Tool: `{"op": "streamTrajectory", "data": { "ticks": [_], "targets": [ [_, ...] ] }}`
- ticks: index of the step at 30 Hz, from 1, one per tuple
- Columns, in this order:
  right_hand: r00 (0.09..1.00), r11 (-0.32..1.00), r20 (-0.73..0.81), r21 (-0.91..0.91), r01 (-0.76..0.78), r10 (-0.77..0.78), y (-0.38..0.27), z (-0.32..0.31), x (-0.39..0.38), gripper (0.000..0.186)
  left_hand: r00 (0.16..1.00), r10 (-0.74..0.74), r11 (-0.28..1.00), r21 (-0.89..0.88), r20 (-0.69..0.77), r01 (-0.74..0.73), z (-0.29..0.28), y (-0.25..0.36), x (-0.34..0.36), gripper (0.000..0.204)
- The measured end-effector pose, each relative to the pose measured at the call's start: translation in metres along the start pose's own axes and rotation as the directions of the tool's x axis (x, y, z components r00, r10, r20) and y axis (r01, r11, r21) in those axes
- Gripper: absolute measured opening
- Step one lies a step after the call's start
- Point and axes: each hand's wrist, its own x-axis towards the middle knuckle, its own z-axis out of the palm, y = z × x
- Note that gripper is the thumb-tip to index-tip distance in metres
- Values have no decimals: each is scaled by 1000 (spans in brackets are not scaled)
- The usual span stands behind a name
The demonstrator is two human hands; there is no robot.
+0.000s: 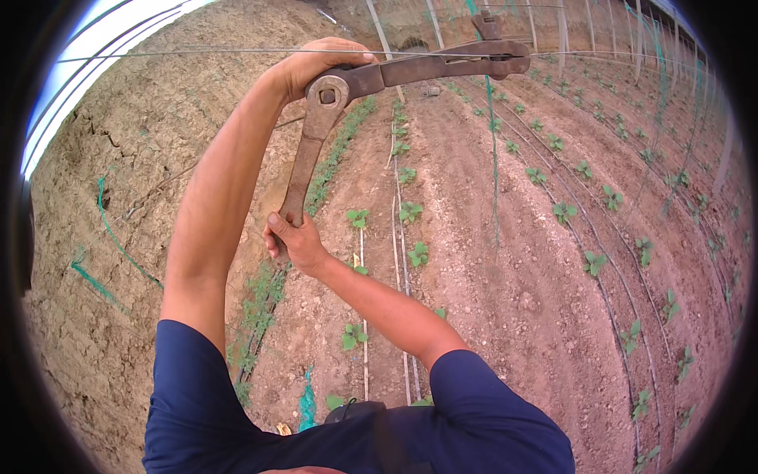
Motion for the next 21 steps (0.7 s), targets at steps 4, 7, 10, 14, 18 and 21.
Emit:
{"op": "streamTrajectory", "data": {
  "ticks": [4, 7, 10, 14, 18, 21],
  "targets": [
    [996, 990, -37, -108, -88, 85, -21, -23, -21, 35, 999, 4, 1000, 19, 45, -5, 0, -1, 1, 24],
    [987, 963, -39, -220, -159, 155, -45, -42, -38, 36, 1000, -26, 999, -30, 15, 27, 1, -2, 2, 23],
    [972, 933, -29, -275, -230, 231, -75, -54, -48, 34, 999, 20, 999, -34, 31, -19, 0, -2, 3, 24],
    [932, 819, -154, -445, -361, 328, -111, -69, -60, 31, 998, 7, 999, -47, 55, -4, 1, -1, 1, 26],
    [939, 854, -71, -397, -337, 337, -113, -73, -63, 31, 1000, 7, 997, -71, 21, -5, 3, 0, -2, 25],
    [947, 861, -103, -396, -320, 305, -104, -71, -62, 30, 999, 43, 998, -45, -16, -44, 5, 3, -3, 25]
  ]
}}
